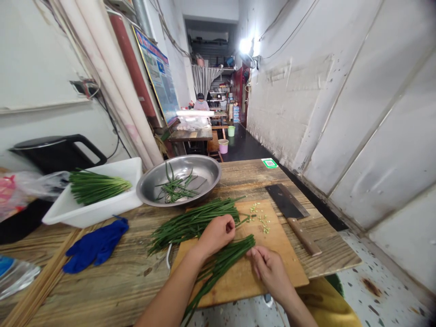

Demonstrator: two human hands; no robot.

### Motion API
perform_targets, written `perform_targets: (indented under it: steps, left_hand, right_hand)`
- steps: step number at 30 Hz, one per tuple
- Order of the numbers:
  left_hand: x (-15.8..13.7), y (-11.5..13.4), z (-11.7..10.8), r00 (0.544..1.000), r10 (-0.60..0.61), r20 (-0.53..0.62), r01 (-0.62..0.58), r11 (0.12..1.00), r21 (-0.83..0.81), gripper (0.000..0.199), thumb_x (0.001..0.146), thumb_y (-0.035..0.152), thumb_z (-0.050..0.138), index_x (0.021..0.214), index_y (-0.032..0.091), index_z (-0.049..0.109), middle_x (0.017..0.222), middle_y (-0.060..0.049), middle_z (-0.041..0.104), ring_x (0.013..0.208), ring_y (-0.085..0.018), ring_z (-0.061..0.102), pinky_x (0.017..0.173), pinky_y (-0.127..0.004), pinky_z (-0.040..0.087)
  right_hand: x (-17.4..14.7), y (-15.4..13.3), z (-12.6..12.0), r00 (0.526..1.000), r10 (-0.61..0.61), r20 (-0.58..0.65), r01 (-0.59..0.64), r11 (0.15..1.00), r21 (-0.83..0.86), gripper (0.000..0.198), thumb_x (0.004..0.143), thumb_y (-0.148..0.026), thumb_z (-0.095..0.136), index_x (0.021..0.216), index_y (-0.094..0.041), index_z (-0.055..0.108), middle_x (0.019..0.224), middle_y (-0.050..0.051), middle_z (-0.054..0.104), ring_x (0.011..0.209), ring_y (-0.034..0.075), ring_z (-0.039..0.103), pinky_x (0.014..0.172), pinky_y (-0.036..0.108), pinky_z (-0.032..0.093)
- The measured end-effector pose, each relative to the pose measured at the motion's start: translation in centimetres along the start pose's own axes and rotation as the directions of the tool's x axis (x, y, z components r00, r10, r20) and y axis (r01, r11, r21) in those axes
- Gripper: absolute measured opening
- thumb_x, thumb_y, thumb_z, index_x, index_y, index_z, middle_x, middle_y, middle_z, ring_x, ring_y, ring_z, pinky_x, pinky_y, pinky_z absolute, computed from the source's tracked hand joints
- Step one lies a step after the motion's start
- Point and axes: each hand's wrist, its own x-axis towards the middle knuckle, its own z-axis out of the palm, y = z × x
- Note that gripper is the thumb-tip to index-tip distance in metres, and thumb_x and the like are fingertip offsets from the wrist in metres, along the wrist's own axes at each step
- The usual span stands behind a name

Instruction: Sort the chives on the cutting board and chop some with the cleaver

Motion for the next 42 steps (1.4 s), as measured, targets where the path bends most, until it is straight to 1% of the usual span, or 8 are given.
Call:
perform_targets:
  steps: [3, 6, 9, 13, 15, 18, 29, 42]
  left_hand:
    - [0.1, 0.0, 0.6, 0.998, -0.055, -0.025, 0.049, 0.978, -0.201, 0.018, 0.068, 0.014, 0.050, 0.084, 0.014, 0.057, 0.066, 0.001, 0.057, 0.058, -0.009, 0.051, 0.055, -0.019, 0.039]
    - [0.2, 0.3, 0.6, 0.987, -0.159, 0.010, 0.152, 0.918, -0.367, 0.028, 0.069, 0.017, 0.050, 0.096, 0.012, 0.058, 0.068, 0.000, 0.058, 0.054, -0.009, 0.051, 0.053, -0.019, 0.040]
    - [0.2, 0.9, 0.2, 0.975, -0.219, 0.046, 0.216, 0.865, -0.454, 0.025, 0.073, 0.026, 0.051, 0.090, 0.010, 0.060, 0.062, 0.001, 0.056, 0.048, -0.007, 0.047, 0.048, -0.019, 0.037]
    - [0.2, 1.5, -0.2, 0.970, -0.241, -0.016, 0.211, 0.879, -0.429, 0.034, 0.078, 0.039, 0.047, 0.064, 0.011, 0.059, 0.061, -0.001, 0.057, 0.044, -0.005, 0.040, 0.044, -0.018, 0.030]
    - [0.2, 1.5, -0.3, 0.967, -0.253, -0.036, 0.219, 0.892, -0.395, 0.038, 0.080, 0.041, 0.045, 0.061, 0.012, 0.059, 0.058, 0.000, 0.056, 0.044, -0.006, 0.039, 0.045, -0.019, 0.030]
    - [0.3, 1.4, -0.2, 0.976, -0.208, -0.058, 0.180, 0.933, -0.312, 0.040, 0.082, 0.041, 0.042, 0.059, 0.013, 0.059, 0.050, 0.002, 0.050, 0.047, -0.008, 0.042, 0.049, -0.019, 0.033]
    - [0.0, 0.6, 0.6, 0.983, -0.161, -0.092, 0.135, 0.960, -0.245, 0.025, 0.077, 0.030, 0.051, 0.083, 0.013, 0.069, 0.065, -0.002, 0.065, 0.059, -0.012, 0.055, 0.058, -0.022, 0.042]
    - [-0.1, 0.5, 0.8, 0.983, -0.146, -0.115, 0.121, 0.971, -0.204, 0.025, 0.075, 0.028, 0.052, 0.088, 0.013, 0.069, 0.068, -0.003, 0.067, 0.062, -0.014, 0.058, 0.059, -0.023, 0.045]
  right_hand:
    - [0.0, -0.1, 0.0, 1.000, -0.015, -0.004, 0.015, 1.000, 0.005, 0.043, 0.087, -0.054, 0.038, 0.073, -0.016, 0.054, 0.045, -0.007, 0.035, 0.040, 0.008, 0.031, 0.040, 0.020, 0.025]
    - [0.0, -0.2, 0.1, 1.000, 0.005, -0.001, -0.005, 1.000, 0.031, 0.043, 0.086, -0.055, 0.040, 0.074, -0.016, 0.054, 0.045, -0.007, 0.034, 0.039, 0.008, 0.030, 0.039, 0.019, 0.023]
    - [0.0, -0.1, 0.1, 1.000, 0.024, 0.009, -0.024, 0.998, 0.054, 0.043, 0.086, -0.056, 0.040, 0.074, -0.016, 0.054, 0.043, -0.008, 0.033, 0.038, 0.008, 0.030, 0.038, 0.019, 0.023]
    - [0.0, 0.1, 0.1, 1.000, 0.025, 0.012, -0.025, 0.998, 0.061, 0.043, 0.086, -0.055, 0.040, 0.077, -0.016, 0.055, 0.043, -0.008, 0.034, 0.038, 0.008, 0.031, 0.039, 0.019, 0.024]
    - [0.0, 0.1, 0.1, 1.000, 0.018, 0.005, -0.018, 0.999, 0.050, 0.043, 0.086, -0.055, 0.040, 0.077, -0.016, 0.056, 0.043, -0.008, 0.035, 0.038, 0.008, 0.031, 0.039, 0.019, 0.023]
    - [0.0, 0.1, 0.1, 1.000, 0.006, 0.000, -0.006, 0.999, 0.032, 0.043, 0.086, -0.054, 0.040, 0.076, -0.016, 0.056, 0.044, -0.007, 0.035, 0.039, 0.008, 0.031, 0.039, 0.019, 0.024]
    - [0.1, 0.6, 0.1, 1.000, 0.025, 0.014, -0.025, 0.998, 0.060, 0.040, 0.088, -0.051, 0.039, 0.079, -0.015, 0.055, 0.045, -0.008, 0.035, 0.039, 0.007, 0.031, 0.039, 0.019, 0.023]
    - [0.1, 0.6, 0.3, 1.000, 0.028, 0.004, -0.028, 0.996, 0.081, 0.041, 0.087, -0.053, 0.040, 0.078, -0.016, 0.055, 0.043, -0.008, 0.034, 0.037, 0.007, 0.030, 0.038, 0.018, 0.022]
